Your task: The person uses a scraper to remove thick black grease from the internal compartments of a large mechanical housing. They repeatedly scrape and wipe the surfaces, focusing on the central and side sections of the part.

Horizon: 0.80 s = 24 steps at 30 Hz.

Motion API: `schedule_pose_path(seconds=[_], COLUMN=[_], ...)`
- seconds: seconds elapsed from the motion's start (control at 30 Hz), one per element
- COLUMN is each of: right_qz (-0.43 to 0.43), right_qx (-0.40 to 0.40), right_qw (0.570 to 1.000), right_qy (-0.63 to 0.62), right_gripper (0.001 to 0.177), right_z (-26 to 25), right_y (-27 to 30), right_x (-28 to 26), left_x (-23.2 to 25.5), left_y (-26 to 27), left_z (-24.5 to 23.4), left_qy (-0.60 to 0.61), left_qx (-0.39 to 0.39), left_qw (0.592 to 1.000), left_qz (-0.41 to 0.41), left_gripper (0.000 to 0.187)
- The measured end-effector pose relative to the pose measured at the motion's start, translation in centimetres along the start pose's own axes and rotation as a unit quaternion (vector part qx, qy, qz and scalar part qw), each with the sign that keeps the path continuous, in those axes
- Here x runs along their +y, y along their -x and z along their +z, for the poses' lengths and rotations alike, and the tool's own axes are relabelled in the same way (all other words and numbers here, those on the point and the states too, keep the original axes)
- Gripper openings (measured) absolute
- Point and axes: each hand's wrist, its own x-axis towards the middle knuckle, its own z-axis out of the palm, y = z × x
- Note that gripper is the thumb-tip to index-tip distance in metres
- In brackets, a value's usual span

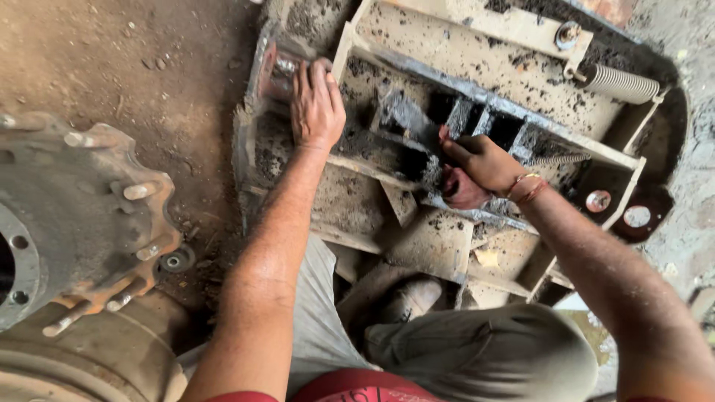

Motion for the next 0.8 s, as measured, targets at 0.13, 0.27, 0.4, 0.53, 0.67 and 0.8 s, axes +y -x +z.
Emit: schedule_pose_path(seconds=[0.13,0.27,0.4,0.53,0.67,0.8], right_qz=[-0.063,-0.16,-0.198,-0.142,0.053,0.017], right_qx=[0.122,0.254,0.283,0.203,-0.012,-0.045], right_qw=[0.976,0.883,0.859,0.896,0.909,0.813], right_qy=[0.167,0.361,0.378,0.368,0.414,0.58], right_gripper=[0.027,0.017,0.024,0.023,0.036,0.029], right_z=[1.1,1.8,0.7,-2.3,-3.7,-1.7], right_y=[-2.9,-4.3,-2.0,1.1,1.9,-1.6], right_x=[-1.6,-2.4,-2.6,-3.3,-4.1,-7.7], left_x=[0.7,1.1,0.9,0.4,0.5,-0.2], left_y=[-0.3,-0.8,-0.4,-0.4,-0.4,-0.5], left_z=[-0.7,-1.4,-0.9,-0.6,-0.4,0.3], left_qy=[0.014,0.03,0.011,0.001,0.001,-0.016], left_qx=[-0.008,-0.02,0.003,0.023,-0.028,-0.014], left_qw=[1.0,0.999,1.0,0.999,0.999,1.0], left_qz=[-0.014,-0.029,-0.008,0.026,-0.016,-0.008], left_gripper=[0.027,0.027,0.025,0.024,0.026,0.027])
